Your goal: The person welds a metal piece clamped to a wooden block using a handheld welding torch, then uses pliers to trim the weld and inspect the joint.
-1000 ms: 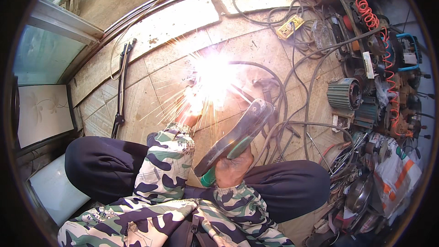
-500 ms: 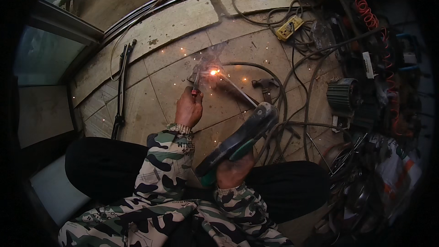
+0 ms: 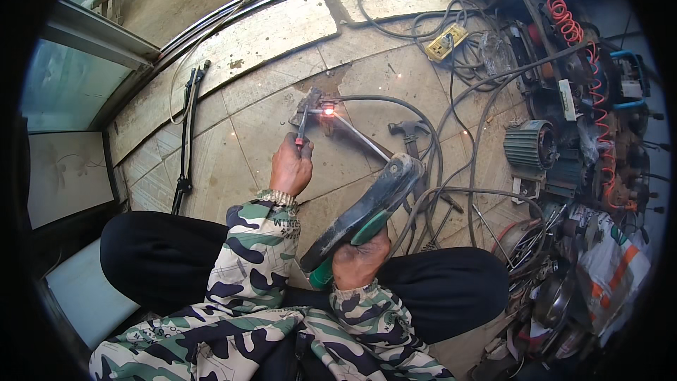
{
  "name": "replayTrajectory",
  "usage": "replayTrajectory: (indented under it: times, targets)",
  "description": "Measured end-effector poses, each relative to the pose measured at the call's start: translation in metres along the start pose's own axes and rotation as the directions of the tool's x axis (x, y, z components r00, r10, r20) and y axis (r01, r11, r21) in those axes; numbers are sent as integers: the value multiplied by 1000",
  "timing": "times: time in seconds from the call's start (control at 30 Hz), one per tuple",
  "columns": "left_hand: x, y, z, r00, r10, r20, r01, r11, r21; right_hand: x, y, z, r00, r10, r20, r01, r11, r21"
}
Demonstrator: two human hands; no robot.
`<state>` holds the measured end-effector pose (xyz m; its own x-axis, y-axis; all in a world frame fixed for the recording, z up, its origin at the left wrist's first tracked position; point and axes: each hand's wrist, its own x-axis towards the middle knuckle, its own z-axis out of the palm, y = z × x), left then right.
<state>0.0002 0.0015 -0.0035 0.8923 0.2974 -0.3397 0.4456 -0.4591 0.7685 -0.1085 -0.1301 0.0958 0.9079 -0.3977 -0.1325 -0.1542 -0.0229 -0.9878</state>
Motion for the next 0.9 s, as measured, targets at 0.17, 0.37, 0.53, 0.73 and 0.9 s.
replayTrajectory:
  times: [0.17,0.37,0.53,0.73,0.9]
  targets:
    - [0,-2,1,1000,7,-4,-7,1000,5,1,0,2,998,52,-30,-53,997,-52]
    - [0,1,-1,999,31,6,-31,999,36,1,-1,2,999,27,-18,-28,997,-68]
    - [-1,-4,-7,973,216,84,-223,972,73,0,0,2,998,61,-6,-61,998,-8]
    - [2,-10,-2,993,113,-14,-113,994,1,-8,15,-6,991,128,-47,-130,990,-45]
    - [-1,2,-1,999,26,30,-25,998,-52,1,9,-9,999,-48,0,48,994,-101]
